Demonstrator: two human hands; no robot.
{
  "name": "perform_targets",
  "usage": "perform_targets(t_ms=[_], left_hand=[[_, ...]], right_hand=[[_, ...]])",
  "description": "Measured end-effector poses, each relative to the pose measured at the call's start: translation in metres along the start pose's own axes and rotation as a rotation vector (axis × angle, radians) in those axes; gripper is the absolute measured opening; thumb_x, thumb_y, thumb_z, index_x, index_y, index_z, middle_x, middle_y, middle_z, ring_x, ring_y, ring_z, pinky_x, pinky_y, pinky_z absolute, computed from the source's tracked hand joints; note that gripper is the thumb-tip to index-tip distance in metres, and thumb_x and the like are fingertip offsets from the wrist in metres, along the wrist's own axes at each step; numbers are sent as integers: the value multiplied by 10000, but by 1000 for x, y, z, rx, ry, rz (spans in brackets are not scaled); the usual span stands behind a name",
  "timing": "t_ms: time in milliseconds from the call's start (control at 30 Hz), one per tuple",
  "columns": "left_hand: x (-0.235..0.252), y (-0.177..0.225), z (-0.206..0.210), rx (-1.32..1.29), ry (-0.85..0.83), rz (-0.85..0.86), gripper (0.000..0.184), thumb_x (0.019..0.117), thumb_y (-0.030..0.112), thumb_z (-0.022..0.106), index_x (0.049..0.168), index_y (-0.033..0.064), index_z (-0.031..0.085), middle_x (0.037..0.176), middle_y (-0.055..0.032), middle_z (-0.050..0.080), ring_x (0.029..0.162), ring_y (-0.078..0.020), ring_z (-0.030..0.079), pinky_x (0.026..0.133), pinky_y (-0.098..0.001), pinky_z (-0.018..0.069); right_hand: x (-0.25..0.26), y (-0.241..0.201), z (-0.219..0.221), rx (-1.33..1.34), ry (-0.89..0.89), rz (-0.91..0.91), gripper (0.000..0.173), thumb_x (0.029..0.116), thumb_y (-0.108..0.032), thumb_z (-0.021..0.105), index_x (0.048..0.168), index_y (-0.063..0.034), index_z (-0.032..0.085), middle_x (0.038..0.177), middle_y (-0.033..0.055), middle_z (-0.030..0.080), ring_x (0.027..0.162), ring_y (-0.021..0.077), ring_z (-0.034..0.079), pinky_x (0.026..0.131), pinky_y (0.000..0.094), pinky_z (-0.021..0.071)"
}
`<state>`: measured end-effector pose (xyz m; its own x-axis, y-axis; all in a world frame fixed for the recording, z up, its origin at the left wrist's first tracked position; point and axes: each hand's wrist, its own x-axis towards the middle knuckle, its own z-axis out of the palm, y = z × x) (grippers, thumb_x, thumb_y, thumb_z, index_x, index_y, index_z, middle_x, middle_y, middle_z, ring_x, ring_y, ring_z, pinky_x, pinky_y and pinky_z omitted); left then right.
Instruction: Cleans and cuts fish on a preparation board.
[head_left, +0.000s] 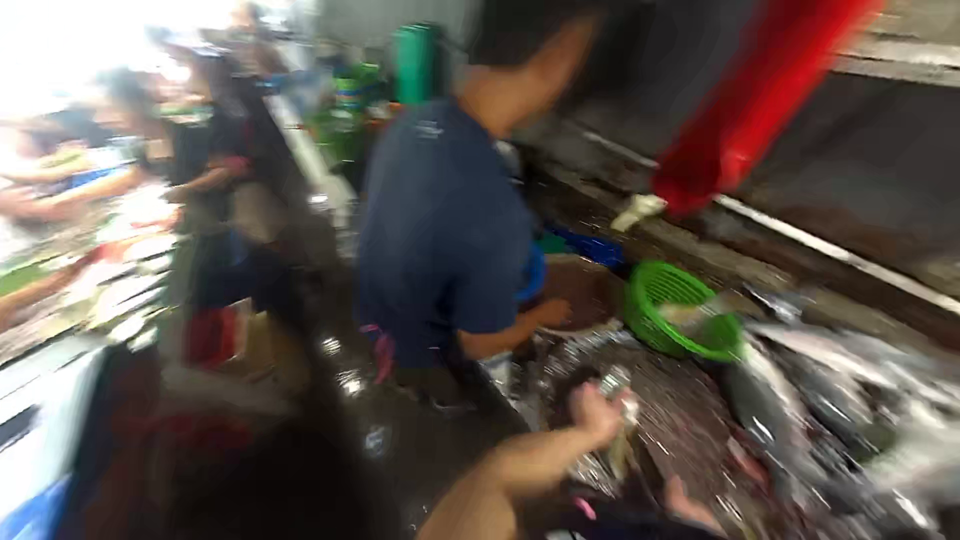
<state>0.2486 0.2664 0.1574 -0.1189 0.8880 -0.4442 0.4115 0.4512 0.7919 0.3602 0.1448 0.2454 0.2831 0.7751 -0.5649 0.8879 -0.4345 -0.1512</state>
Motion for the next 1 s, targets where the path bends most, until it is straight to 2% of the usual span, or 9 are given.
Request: perform_targets(t_ms=[67, 133, 300, 467, 600, 667, 733, 900, 1000], left_hand=[[-2, 0, 11, 5, 18, -45, 581, 950, 532, 675, 1251, 35, 683, 1145, -198, 730, 1101, -336, 705, 995, -553, 554], [9, 0, 25, 30, 80, -43, 585, 933, 529, 704, 1216, 17, 699, 1123, -214, 733, 1091, -357, 705, 991, -571, 546], [18, -8, 46, -1, 133, -58, 609, 914, 532, 730, 1218, 6, 695, 1126, -225, 721, 1111, -367, 683, 998, -580, 529], [23, -8, 51, 39, 128, 52, 568, 917, 489, 746, 1185, -9, 696, 1049, -205, 733, 1033, -336, 709, 960, -555, 548], [34, -7, 50, 77, 45, 56, 571, 901, 498, 762, 1161, -7, 696, 1046, -200, 731, 1038, -330, 704, 962, -551, 544], [45, -7, 47, 49, -2, 98, 564, 880, 502, 783, 1132, 2, 712, 1019, -182, 740, 1011, -305, 712, 947, -541, 553], [51, -9, 43, -5, -61, 167, 526, 869, 483, 804, 1079, 7, 725, 969, -153, 745, 954, -260, 720, 918, -510, 567], [62, -4, 35, -52, -317, 377, 413, 875, 405, 812, 1033, 30, 740, 947, -100, 762, 919, -183, 737, 906, -454, 597], [70, -5, 30, -81, -612, 317, 418, 922, 393, 752, 1088, 11, 719, 962, -117, 763, 903, -202, 743, 884, -444, 613]], right_hand=[[28, 39, 51, -34, 79, 43, 508, 1023, -336, 518, 1490, -138, 490, 1119, 280, 712, 1030, 493, 695, 847, 683, 545], [28, 39, 34, -12, -79, 81, 564, 1026, -255, 527, 1555, -139, 370, 1156, 288, 690, 1054, 507, 682, 850, 689, 547], [32, 48, 32, 215, -142, 67, 772, 885, -224, 731, 1545, -89, 355, 1175, 304, 661, 1047, 516, 670, 848, 709, 544], [55, 73, 34, 416, -227, -5, 494, 1056, -296, 528, 1465, -29, 451, 1224, 253, 656, 1129, 409, 665, 959, 611, 529], [47, 106, 32, 620, -311, -48, 367, 1087, -322, 481, 1372, -96, 531, 977, 142, 653, 713, 234, 662, 654, 446, 580], [42, 118, 24, 495, -250, -152, 361, 1070, -265, 505, 1382, -95, 570, 1166, 175, 690, 1033, 305, 693, 922, 547, 552], [40, 127, 21, 363, -212, -208, 374, 1069, -274, 502, 1395, -103, 569, 1224, 198, 682, 1156, 363, 663, 1002, 608, 506], [44, 138, 2, 177, -245, -333, 323, 1058, -285, 517, 1323, -119, 598, 1090, 194, 698, 1039, 398, 683, 879, 651, 531], [48, 138, -9, 239, -221, -486, 288, 1060, -250, 531, 1280, -86, 618, 1039, 178, 698, 979, 357, 692, 864, 608, 539]])
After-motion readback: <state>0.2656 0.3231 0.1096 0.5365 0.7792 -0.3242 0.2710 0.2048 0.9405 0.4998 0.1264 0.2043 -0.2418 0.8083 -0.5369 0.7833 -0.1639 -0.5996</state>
